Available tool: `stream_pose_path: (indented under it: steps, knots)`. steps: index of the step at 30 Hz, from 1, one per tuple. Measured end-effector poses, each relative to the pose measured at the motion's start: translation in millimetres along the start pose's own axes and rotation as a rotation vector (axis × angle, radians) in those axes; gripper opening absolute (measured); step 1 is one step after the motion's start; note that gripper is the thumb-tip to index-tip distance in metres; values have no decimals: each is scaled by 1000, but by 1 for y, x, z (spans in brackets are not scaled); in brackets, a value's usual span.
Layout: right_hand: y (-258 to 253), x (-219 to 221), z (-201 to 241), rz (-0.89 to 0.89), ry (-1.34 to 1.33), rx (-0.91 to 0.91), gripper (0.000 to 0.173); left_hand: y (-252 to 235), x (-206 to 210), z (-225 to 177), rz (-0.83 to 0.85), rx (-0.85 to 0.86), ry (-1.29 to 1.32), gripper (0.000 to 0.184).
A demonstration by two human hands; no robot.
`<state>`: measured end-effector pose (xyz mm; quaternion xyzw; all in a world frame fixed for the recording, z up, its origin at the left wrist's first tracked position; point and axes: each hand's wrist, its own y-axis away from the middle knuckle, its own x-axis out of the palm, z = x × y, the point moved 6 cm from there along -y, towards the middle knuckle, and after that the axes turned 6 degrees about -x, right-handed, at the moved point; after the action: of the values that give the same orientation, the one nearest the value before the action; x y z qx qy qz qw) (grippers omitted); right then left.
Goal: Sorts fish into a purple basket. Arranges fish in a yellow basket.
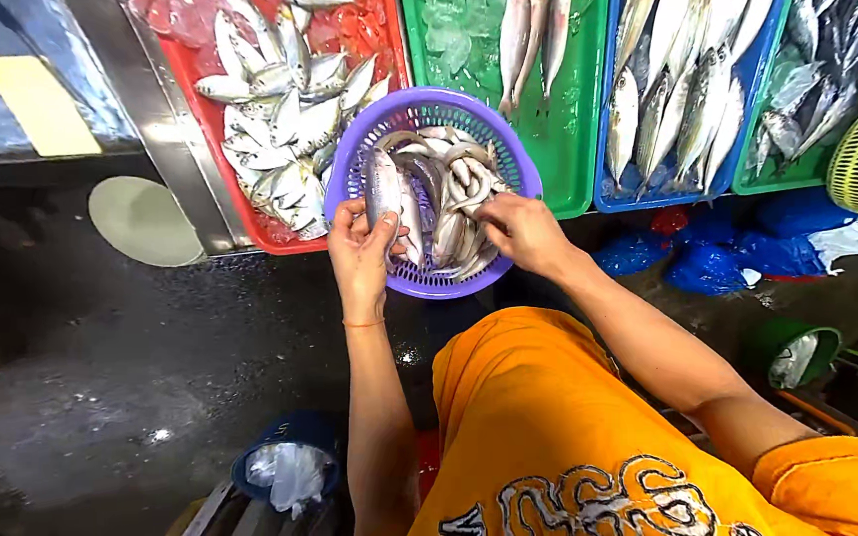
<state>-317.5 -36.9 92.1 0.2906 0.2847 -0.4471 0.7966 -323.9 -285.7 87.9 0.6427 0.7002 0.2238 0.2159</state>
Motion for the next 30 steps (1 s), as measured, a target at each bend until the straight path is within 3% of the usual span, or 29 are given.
stream_pose_path:
  steps: [4,8,13,16,21,23,26,30]
  knots:
    - [-2,31,19,244,168,67,23,5,-7,4,56,47,31,38]
    - [-10,54,38,222,297,13,32,5,-17,10,59,120,7,40]
    - [-36,74,56,298,426,-176,28,6,-26,9,-55,238,-204,42]
    - [-46,86,66,452,537,-202,24,9,-29,8,-157,250,-352,39]
    - [-63,89,72,539,531,-255,25,12,-32,4,-285,229,-525,41]
    - [-74,77,69,549,433,-163,31,12,-33,4,-314,229,-554,41]
    - [-105,46,54,361,344,68,32,12,-37,5,-350,237,-559,38]
    - [-140,52,25,279,428,265,39,10,-36,6,-389,230,-556,36]
